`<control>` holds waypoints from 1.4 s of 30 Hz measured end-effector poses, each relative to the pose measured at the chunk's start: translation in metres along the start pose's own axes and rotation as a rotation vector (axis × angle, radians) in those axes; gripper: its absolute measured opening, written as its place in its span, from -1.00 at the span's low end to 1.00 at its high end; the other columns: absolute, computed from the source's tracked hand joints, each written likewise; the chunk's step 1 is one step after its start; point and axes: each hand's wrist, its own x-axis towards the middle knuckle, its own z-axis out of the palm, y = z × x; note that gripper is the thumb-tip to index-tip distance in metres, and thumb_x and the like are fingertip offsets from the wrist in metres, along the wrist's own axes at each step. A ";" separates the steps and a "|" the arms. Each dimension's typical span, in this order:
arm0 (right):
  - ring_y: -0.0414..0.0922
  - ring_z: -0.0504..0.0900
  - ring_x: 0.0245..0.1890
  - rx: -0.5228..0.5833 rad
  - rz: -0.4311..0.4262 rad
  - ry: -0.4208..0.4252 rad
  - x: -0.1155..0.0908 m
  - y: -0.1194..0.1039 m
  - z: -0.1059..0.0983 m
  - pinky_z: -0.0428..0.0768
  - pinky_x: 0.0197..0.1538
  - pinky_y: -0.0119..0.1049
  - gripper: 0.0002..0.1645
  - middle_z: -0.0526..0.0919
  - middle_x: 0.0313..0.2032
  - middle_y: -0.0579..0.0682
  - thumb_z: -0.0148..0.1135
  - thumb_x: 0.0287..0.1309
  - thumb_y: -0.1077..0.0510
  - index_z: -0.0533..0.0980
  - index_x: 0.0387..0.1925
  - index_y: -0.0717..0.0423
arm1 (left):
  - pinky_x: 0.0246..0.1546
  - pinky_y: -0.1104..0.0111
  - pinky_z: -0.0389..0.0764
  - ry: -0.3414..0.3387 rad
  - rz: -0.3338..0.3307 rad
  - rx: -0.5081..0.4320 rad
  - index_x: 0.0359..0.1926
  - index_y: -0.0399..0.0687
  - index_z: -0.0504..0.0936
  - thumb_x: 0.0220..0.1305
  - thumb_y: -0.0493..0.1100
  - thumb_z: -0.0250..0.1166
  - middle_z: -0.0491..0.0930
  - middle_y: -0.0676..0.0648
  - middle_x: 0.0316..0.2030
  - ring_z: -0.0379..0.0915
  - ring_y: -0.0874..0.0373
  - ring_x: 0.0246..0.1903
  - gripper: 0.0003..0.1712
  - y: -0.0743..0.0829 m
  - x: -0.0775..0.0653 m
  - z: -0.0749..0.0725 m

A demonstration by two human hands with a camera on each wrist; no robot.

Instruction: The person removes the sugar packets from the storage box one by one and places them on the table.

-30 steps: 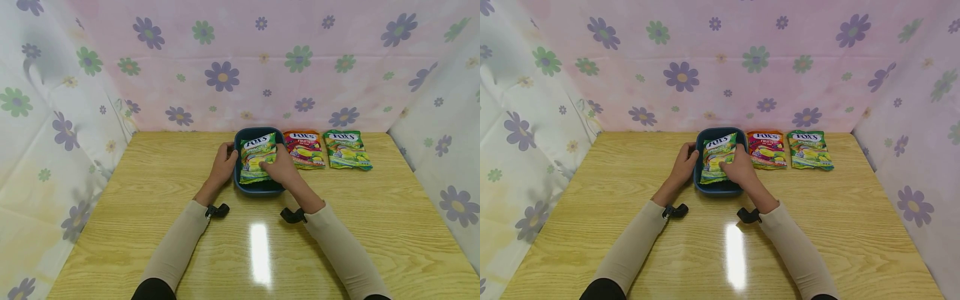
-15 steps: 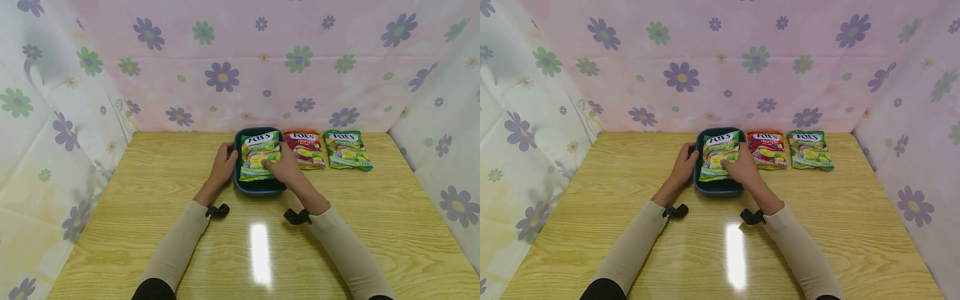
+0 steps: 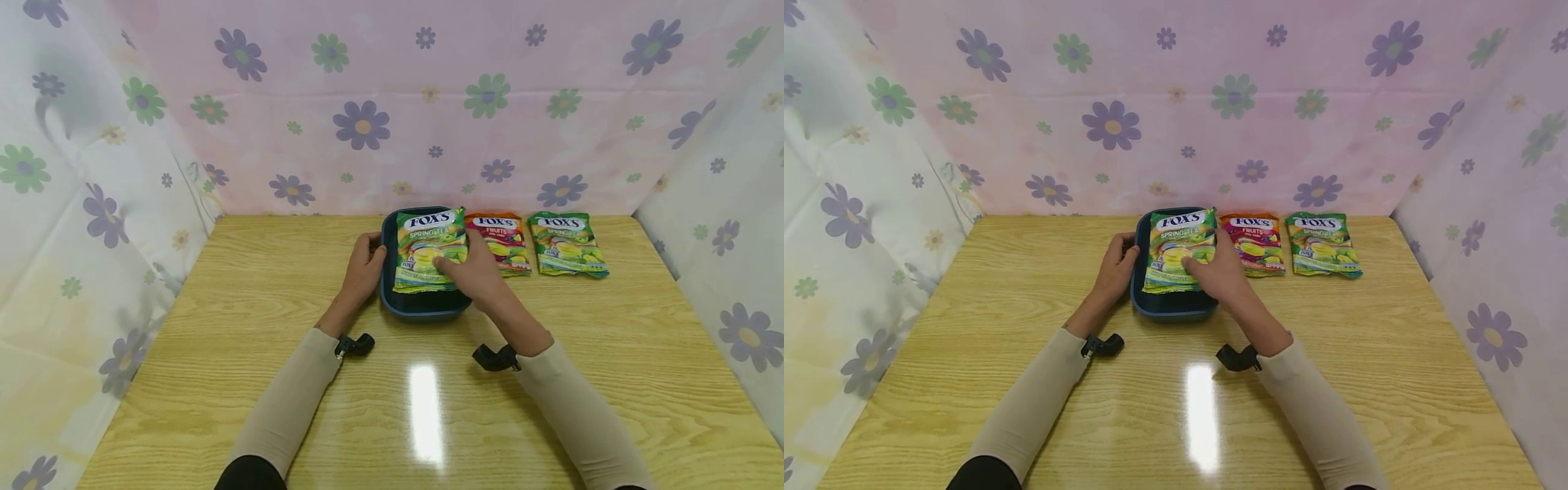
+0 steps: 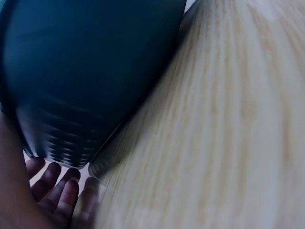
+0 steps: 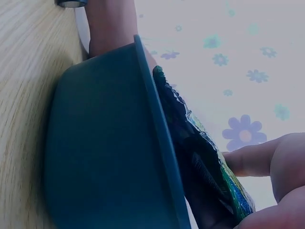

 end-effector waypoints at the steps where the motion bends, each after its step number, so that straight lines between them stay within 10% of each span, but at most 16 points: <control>1: 0.14 0.50 0.23 0.008 0.000 0.000 -0.001 0.000 -0.001 0.56 0.32 0.08 -0.13 0.41 0.35 0.21 0.39 0.40 0.19 0.14 0.56 0.19 | 0.31 0.03 0.46 0.005 0.000 0.000 0.41 -0.27 0.41 0.63 -0.17 0.02 0.44 -0.27 0.27 0.45 -0.10 0.22 -0.54 0.000 0.000 0.000; 15: 0.17 0.40 0.44 0.071 0.027 -0.045 -0.017 -0.002 -0.030 0.47 0.42 0.11 0.02 0.27 0.51 0.24 0.35 0.43 0.18 -0.04 0.67 0.18 | 0.29 0.03 0.51 0.027 0.049 -0.010 0.34 -0.31 0.44 0.61 -0.21 0.05 0.48 -0.27 0.22 0.47 -0.09 0.21 -0.59 -0.004 -0.001 -0.001; 22: 0.22 -0.18 0.68 0.052 0.069 -0.039 -0.024 0.003 -0.054 0.22 0.56 0.20 0.19 -0.25 0.69 0.17 0.32 0.46 0.14 -0.29 0.72 0.13 | 0.29 -0.05 0.49 0.033 0.056 -0.027 0.33 -0.36 0.45 0.62 -0.25 0.06 0.47 -0.33 0.23 0.46 -0.18 0.21 -0.60 -0.001 -0.001 0.001; 30: 0.23 -0.38 0.68 0.061 0.073 -0.038 -0.033 0.008 -0.074 0.11 0.58 0.24 0.18 -0.42 0.69 0.16 0.27 0.49 0.14 -0.35 0.71 0.16 | 0.32 -0.11 0.44 0.009 0.033 -0.046 0.36 -0.55 0.37 0.60 -0.37 0.01 0.41 -0.49 0.27 0.41 -0.32 0.25 -0.57 0.022 -0.007 -0.002; 42: 0.25 -0.47 0.66 0.085 0.094 -0.034 -0.044 0.020 -0.100 0.02 0.59 0.29 0.15 -0.54 0.67 0.17 0.15 0.57 0.11 -0.47 0.69 0.14 | 0.30 -0.02 0.48 0.026 0.054 -0.015 0.33 -0.33 0.44 0.64 -0.21 0.06 0.47 -0.30 0.24 0.46 -0.13 0.23 -0.60 -0.005 0.000 0.000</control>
